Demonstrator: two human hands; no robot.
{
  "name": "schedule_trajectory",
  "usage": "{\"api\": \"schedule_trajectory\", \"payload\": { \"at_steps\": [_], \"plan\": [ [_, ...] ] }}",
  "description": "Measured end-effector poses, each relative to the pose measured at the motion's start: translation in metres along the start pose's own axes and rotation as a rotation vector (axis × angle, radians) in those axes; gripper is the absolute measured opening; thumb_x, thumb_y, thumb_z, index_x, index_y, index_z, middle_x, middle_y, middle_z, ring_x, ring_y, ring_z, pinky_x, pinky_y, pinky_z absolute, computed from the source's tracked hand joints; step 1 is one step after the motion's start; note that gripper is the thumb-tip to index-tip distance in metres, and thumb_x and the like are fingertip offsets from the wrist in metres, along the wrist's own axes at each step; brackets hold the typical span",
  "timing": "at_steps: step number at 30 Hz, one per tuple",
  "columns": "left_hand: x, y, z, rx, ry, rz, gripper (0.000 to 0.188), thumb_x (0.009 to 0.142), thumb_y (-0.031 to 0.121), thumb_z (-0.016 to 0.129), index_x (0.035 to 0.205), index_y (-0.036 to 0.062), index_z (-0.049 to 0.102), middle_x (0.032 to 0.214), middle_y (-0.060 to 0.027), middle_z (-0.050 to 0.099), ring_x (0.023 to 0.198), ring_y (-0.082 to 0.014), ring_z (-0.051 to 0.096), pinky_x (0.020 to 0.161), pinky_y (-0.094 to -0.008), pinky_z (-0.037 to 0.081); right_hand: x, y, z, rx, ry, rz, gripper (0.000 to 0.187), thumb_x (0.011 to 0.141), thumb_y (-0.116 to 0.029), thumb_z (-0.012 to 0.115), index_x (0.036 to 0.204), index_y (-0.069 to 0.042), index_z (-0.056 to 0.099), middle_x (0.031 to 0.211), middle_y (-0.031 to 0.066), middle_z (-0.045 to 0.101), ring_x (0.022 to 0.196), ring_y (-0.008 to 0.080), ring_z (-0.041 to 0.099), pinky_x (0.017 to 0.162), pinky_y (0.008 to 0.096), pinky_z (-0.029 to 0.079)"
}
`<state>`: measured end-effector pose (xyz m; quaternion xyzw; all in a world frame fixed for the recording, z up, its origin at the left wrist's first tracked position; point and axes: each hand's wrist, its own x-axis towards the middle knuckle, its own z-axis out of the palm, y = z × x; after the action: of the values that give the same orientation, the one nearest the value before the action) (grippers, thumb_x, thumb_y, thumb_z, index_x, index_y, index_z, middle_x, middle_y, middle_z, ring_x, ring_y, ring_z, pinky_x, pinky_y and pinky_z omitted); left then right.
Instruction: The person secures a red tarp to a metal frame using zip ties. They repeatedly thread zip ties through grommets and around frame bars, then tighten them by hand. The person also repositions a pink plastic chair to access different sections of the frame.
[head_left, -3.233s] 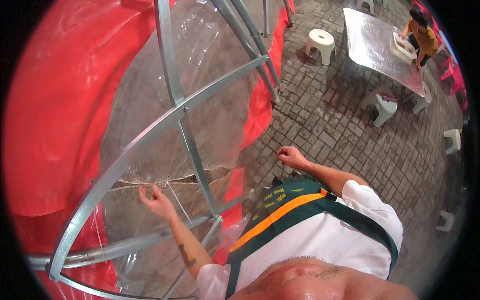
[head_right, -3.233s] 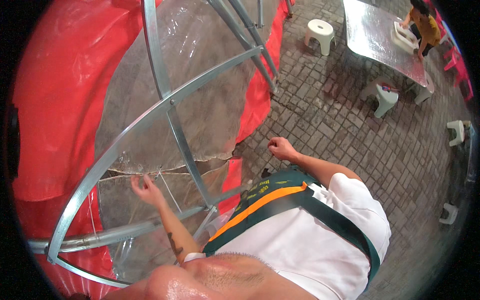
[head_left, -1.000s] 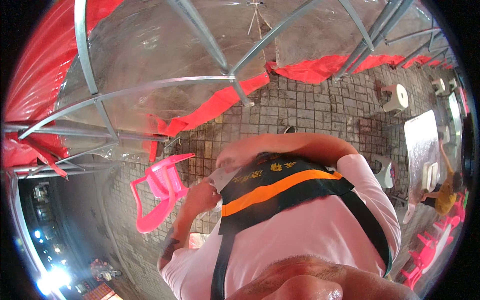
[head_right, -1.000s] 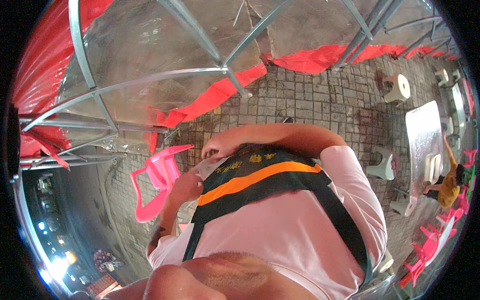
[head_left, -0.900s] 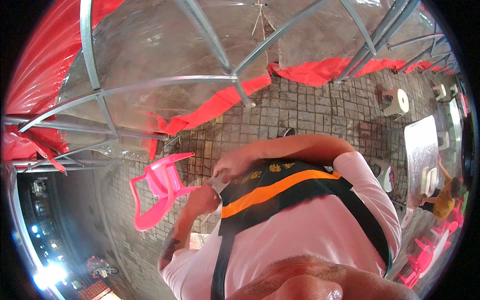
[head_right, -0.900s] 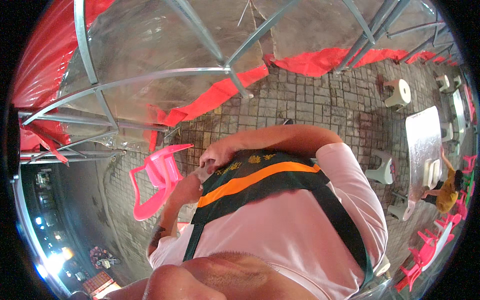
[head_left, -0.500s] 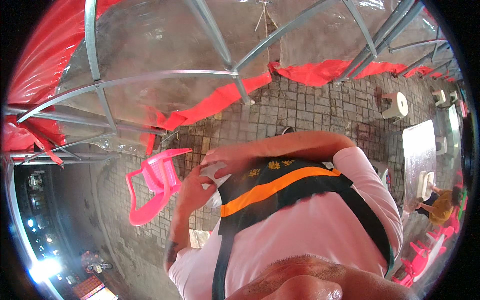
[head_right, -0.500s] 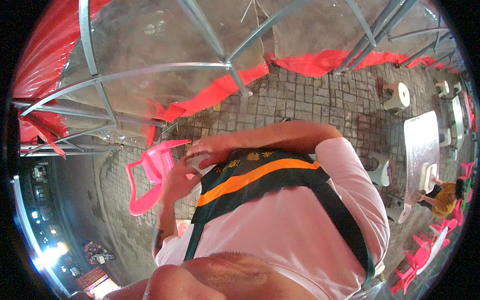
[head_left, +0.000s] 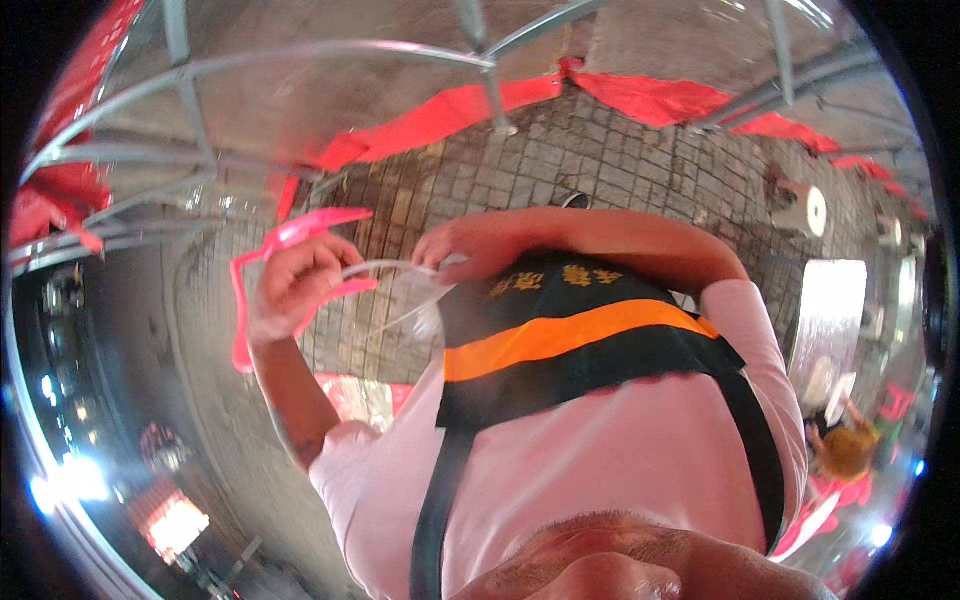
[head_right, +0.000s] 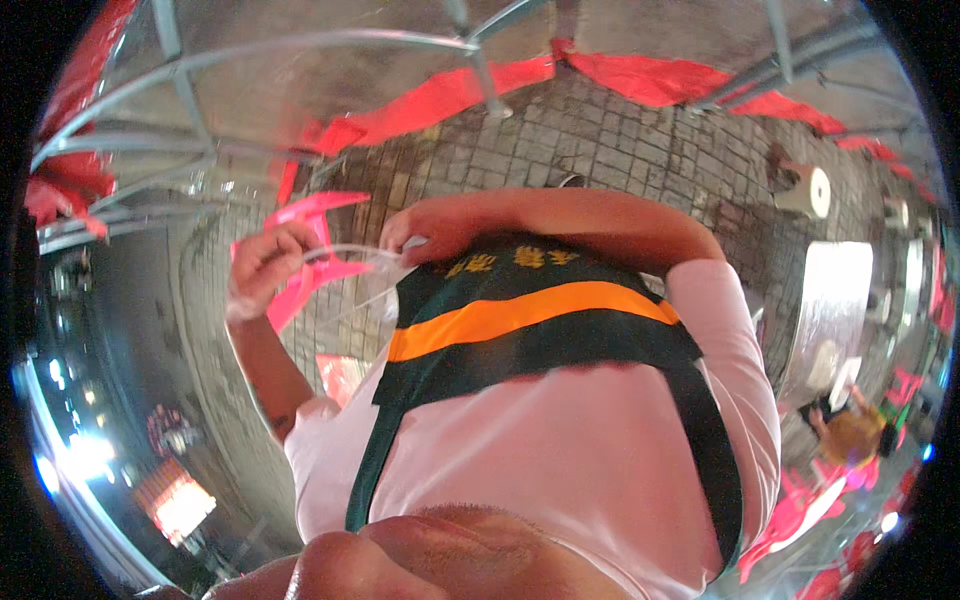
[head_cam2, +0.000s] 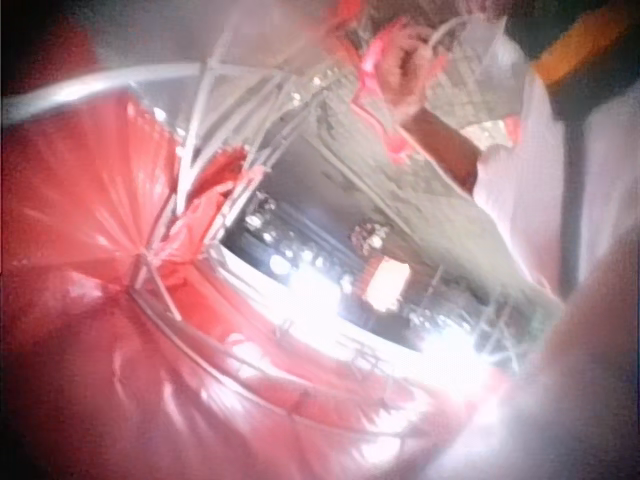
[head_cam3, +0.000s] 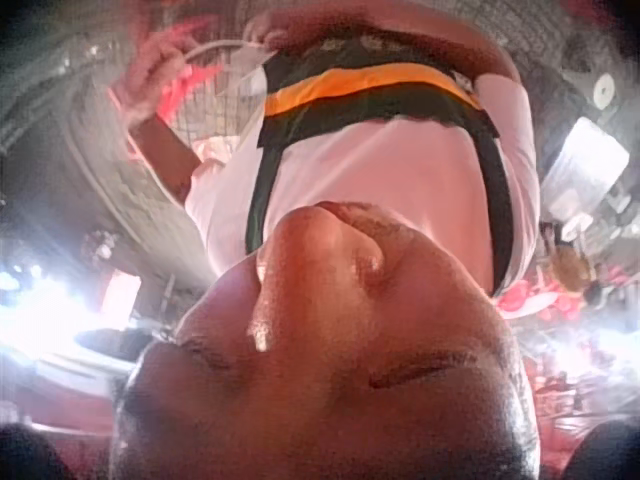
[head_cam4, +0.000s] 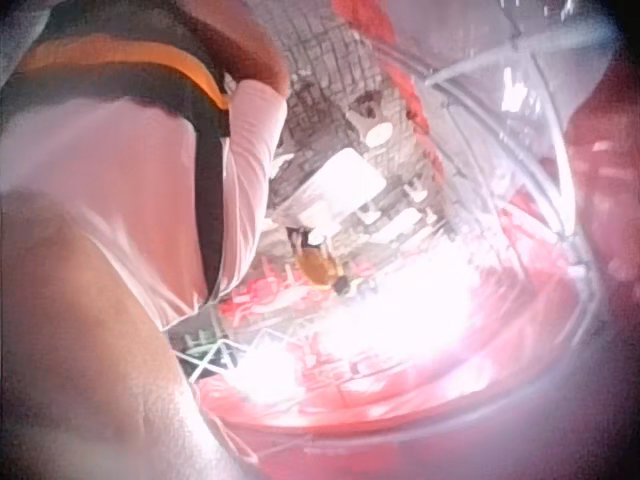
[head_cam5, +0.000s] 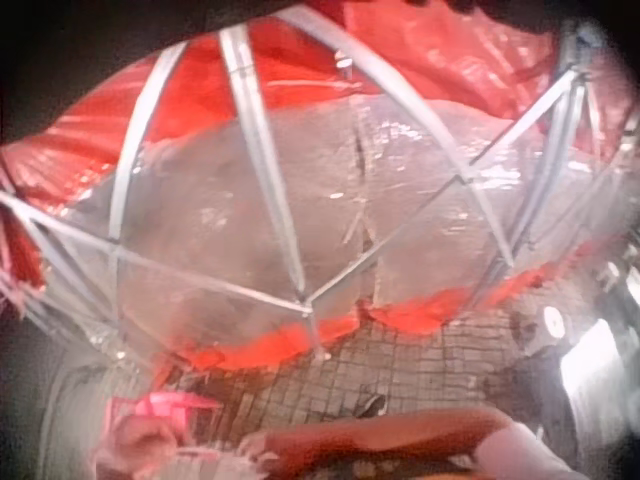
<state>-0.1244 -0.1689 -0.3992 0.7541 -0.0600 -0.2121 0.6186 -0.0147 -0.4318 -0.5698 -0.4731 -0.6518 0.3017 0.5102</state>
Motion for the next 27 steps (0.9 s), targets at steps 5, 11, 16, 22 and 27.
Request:
{"api": "schedule_trajectory", "payload": {
  "at_steps": [5,11,16,22,27],
  "plan": [
    [-0.012,0.000,-0.007,-0.079,0.064,0.104,0.025,0.090,0.019,0.067,0.081,-0.0010,0.055,0.095,-0.0204,0.066,0.081,-0.0276,0.069,0.074,-0.0397,0.057,-0.010,-0.010,-0.010,0.038,-0.044,0.079,0.025,0.099,-0.023,0.066,0.101,0.002,0.067,0.118,0.0215,0.067,0.117,0.0386,0.062,0.103,0.0458,0.048],
    [-0.028,0.009,-0.017,-0.098,0.046,0.245,0.013,0.094,0.005,0.061,0.088,-0.0054,0.058,0.100,-0.0208,0.062,0.082,-0.0265,0.071,0.074,-0.0389,0.063,-0.005,-0.037,-0.020,-0.061,0.121,0.149,0.037,0.100,-0.027,0.070,0.129,-0.005,0.064,0.137,0.0189,0.060,0.132,0.0323,0.055,0.113,0.0434,0.041],
    [0.025,-0.002,0.009,0.048,0.123,0.010,0.008,0.098,0.001,0.061,0.094,-0.0063,0.061,0.098,-0.0136,0.062,0.079,-0.0184,0.071,0.071,-0.0323,0.062,-0.017,-0.059,-0.049,0.680,0.446,0.129,0.054,0.106,-0.025,0.061,0.152,-0.004,0.045,0.154,0.0132,0.050,0.146,0.0265,0.043,0.123,0.0430,0.030],
    [0.145,-0.068,0.060,0.070,-0.101,-0.207,0.013,0.100,0.010,0.066,0.106,-0.0014,0.067,0.104,-0.0068,0.068,0.087,-0.0137,0.070,0.080,-0.0320,0.058,-0.061,-0.053,-0.083,1.058,0.910,0.115,0.036,0.113,-0.032,0.044,0.125,-0.001,0.058,0.113,0.0127,0.070,0.108,0.0264,0.069,0.105,0.0482,0.052],
    [0.205,-0.157,0.026,-0.193,-0.066,-0.267,0.025,0.104,0.021,0.064,0.118,0.0004,0.067,0.108,-0.0046,0.070,0.099,-0.0121,0.067,0.087,-0.0317,0.053,-0.173,-0.026,-0.133,0.725,1.446,0.223,0.027,0.109,-0.036,0.052,0.109,-0.010,0.062,0.072,-0.0033,0.046,0.060,0.0094,0.039,0.055,0.0281,0.031]
  ]
}}
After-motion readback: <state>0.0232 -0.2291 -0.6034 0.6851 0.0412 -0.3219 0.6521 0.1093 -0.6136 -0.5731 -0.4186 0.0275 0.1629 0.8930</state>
